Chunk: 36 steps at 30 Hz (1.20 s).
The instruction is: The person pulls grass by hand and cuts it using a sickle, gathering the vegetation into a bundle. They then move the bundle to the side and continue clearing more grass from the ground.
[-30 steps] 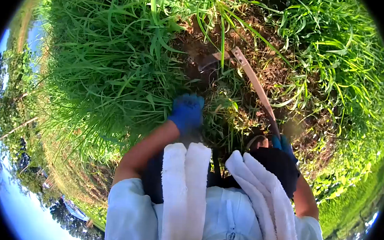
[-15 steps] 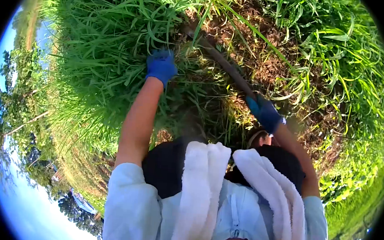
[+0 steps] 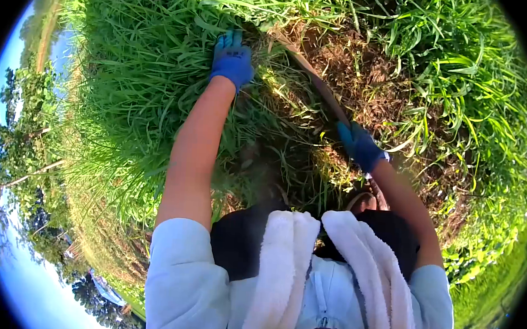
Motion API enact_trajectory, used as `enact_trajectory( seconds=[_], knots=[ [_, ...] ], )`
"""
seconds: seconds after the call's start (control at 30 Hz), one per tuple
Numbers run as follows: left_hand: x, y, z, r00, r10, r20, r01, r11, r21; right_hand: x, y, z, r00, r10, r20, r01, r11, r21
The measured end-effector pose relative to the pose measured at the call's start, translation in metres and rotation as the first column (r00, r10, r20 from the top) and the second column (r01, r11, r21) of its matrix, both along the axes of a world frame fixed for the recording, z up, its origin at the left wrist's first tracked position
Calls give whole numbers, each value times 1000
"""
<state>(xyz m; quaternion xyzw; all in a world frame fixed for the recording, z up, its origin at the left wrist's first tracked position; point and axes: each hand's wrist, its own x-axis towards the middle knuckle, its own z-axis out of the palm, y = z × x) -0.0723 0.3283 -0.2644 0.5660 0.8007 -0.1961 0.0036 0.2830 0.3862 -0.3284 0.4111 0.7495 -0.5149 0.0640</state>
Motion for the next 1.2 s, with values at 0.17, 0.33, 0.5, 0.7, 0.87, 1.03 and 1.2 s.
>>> enact_trajectory(
  seconds=[0.17,0.33,0.5,0.7,0.87,1.03,1.2],
  knots=[
    [-15,15,-3,957,265,115,-209,911,-355,-5,5,-9,999,9,52,-10,1000,20],
    [10,-25,9,972,177,151,-142,966,-217,83,-36,33,977,-85,197,86,996,3],
    [37,-48,14,972,194,131,-165,964,-208,143,-33,43,964,-170,205,193,976,-102],
    [3,-29,15,995,91,33,-87,989,-120,-44,15,-6,969,189,-157,-138,947,292],
    [-60,-9,23,921,379,93,-337,892,-299,-56,4,-20,990,135,-52,-136,991,-18],
    [-55,-15,4,904,410,117,-349,869,-350,-54,0,-27,922,387,-5,-358,859,365],
    [-2,-55,28,940,247,235,-219,966,-141,65,-20,12,953,84,291,-106,993,59]
  ],
)
